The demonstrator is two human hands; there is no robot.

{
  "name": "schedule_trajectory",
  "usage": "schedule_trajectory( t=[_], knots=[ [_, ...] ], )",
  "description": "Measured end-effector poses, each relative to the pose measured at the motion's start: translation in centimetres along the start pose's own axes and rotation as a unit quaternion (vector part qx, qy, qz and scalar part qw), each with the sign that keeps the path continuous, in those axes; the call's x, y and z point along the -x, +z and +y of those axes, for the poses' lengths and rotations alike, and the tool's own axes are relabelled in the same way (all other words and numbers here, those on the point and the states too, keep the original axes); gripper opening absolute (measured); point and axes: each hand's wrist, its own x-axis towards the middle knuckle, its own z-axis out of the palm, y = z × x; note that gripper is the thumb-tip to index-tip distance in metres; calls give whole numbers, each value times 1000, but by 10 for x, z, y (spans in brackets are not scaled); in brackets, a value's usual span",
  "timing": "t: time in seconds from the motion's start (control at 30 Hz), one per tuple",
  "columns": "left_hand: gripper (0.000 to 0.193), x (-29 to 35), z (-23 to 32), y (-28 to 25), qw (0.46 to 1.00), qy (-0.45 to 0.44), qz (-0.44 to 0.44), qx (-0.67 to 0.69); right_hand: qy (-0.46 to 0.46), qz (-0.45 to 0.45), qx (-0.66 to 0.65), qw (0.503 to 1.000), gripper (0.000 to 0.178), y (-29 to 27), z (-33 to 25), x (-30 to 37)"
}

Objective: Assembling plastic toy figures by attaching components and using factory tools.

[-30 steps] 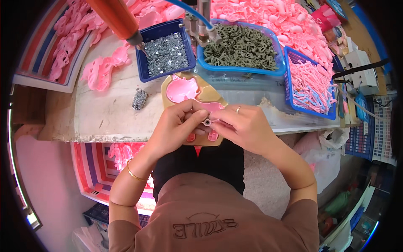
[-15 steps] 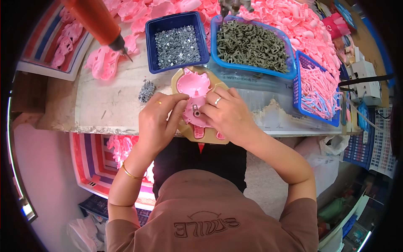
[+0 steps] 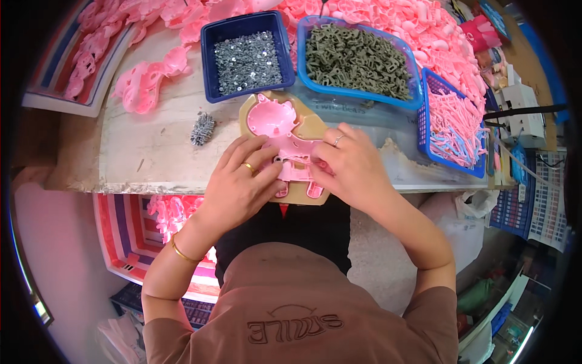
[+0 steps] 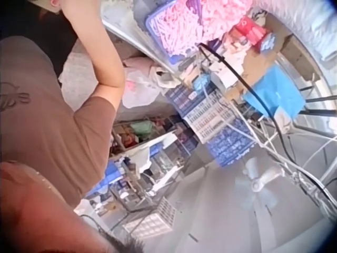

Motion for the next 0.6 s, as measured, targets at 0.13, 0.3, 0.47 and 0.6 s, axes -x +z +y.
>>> schedule_trajectory(
  t=[0.13, 0.3, 0.47, 0.6],
  knots=[
    [30, -1, 1, 1, 1000, -6, 16, 2, -9, 22, 37, 999, 14, -1, -2, 1],
    [28, -4, 2, 3, 1000, -13, 21, 7, -2, 27, 29, 999, 13, 1, 6, 2],
    [28, -2, 0, 2, 1000, -11, 22, 9, 10, -8, 11, 1000, 12, 0, 7, 3],
    [29, -2, -3, -3, 999, -9, 32, 6, 5, -20, -4, 1000, 15, -7, -2, -7]
  ],
)
